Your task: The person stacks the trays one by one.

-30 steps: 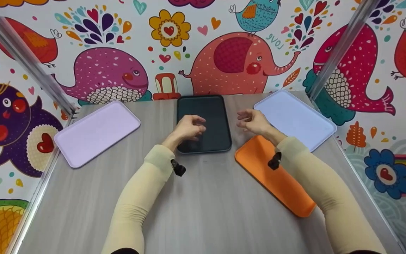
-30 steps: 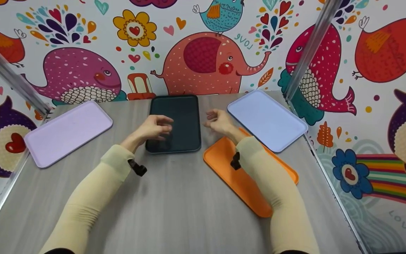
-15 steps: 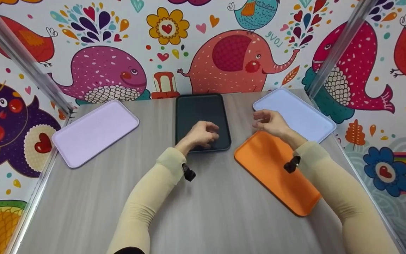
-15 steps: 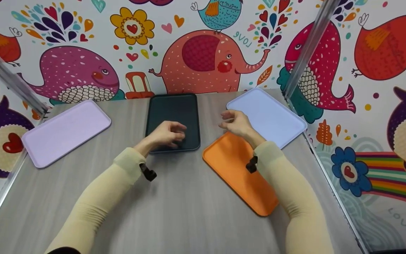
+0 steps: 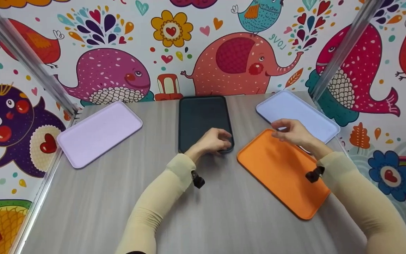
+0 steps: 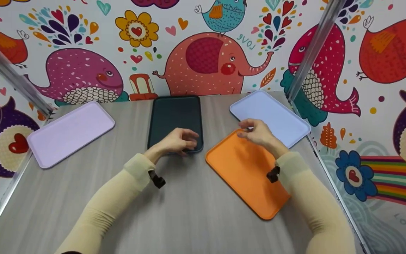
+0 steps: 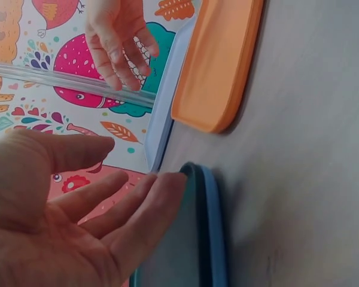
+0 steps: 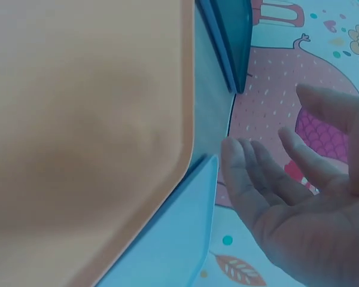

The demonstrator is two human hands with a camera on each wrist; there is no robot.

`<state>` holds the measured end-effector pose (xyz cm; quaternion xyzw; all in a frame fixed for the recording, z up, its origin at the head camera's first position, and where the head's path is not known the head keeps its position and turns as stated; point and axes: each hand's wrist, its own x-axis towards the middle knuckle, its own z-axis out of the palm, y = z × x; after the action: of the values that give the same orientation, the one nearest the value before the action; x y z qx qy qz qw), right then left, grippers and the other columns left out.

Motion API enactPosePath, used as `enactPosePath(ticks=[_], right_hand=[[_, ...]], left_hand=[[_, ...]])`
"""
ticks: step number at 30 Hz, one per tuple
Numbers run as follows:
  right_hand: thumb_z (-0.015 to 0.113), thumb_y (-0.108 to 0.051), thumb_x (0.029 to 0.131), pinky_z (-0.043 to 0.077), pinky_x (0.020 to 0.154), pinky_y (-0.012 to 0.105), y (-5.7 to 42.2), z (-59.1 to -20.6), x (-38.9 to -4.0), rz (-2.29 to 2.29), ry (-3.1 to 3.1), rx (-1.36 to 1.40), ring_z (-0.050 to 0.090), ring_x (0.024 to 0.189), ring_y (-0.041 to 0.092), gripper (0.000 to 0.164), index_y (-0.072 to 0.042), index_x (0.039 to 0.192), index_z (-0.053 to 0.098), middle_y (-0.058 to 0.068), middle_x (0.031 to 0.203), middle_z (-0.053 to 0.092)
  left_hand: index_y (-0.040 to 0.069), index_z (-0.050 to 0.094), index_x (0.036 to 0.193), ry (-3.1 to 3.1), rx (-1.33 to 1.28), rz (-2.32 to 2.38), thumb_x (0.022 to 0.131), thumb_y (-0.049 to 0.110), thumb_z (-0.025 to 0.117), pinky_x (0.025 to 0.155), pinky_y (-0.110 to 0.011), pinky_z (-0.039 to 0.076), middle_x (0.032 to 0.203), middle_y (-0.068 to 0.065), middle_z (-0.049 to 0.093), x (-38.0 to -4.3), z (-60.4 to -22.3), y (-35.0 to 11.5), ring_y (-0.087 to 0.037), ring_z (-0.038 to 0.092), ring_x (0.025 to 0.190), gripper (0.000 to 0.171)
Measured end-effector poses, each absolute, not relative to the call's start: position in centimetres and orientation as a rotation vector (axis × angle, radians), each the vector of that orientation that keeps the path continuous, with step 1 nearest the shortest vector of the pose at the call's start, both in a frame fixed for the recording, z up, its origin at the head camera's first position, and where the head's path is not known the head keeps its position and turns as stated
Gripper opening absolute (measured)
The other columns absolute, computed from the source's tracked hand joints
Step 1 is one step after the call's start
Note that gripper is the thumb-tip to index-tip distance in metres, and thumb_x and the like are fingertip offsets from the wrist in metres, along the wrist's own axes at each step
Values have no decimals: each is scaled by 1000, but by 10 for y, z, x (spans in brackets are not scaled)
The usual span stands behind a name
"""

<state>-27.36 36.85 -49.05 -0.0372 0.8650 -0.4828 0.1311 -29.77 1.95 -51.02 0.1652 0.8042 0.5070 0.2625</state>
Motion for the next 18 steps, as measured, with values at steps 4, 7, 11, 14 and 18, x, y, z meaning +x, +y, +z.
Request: enactPosePath(ticks=[4,7,11,14,18], right_hand=[[75,-26,100,60,91,30,383,-491,-262,-1317,2506,-105,63,114,32,51,-4,144,61,26,146,58],[76,-28,100,60,92,33,395,-490,-256,-1276,2500,-102,64,115,34,52,-5,144,62,25,146,58],[76,-28,99,59,94,35,414,-490,-248,-1270,2470,-70,62,119,38,56,-6,147,58,25,150,56],[76,-27,99,58,98,39,427,-491,-242,-1281,2443,-36,60,124,40,62,-6,152,53,25,153,53],[75,-29,99,57,102,45,443,-493,-237,-1283,2420,3,59,127,39,66,-4,155,49,27,154,51]], left_hand=[[3,66,141,2156,463,1374,97,12,72,82,-54,63,122,-13,71,-292,-516,25,-38,71,113,45],[3,66,140,2146,465,1376,97,11,73,83,-52,64,121,-11,71,-289,-520,29,-38,70,113,44],[3,67,138,2139,478,1371,97,9,73,83,-46,64,118,-11,72,-284,-524,36,-38,71,108,42],[2,68,137,2146,497,1358,97,7,73,83,-44,64,117,-12,73,-281,-526,41,-38,72,104,41],[3,70,135,2170,503,1332,95,9,76,81,-43,64,121,-12,73,-276,-528,45,-35,72,100,41]])
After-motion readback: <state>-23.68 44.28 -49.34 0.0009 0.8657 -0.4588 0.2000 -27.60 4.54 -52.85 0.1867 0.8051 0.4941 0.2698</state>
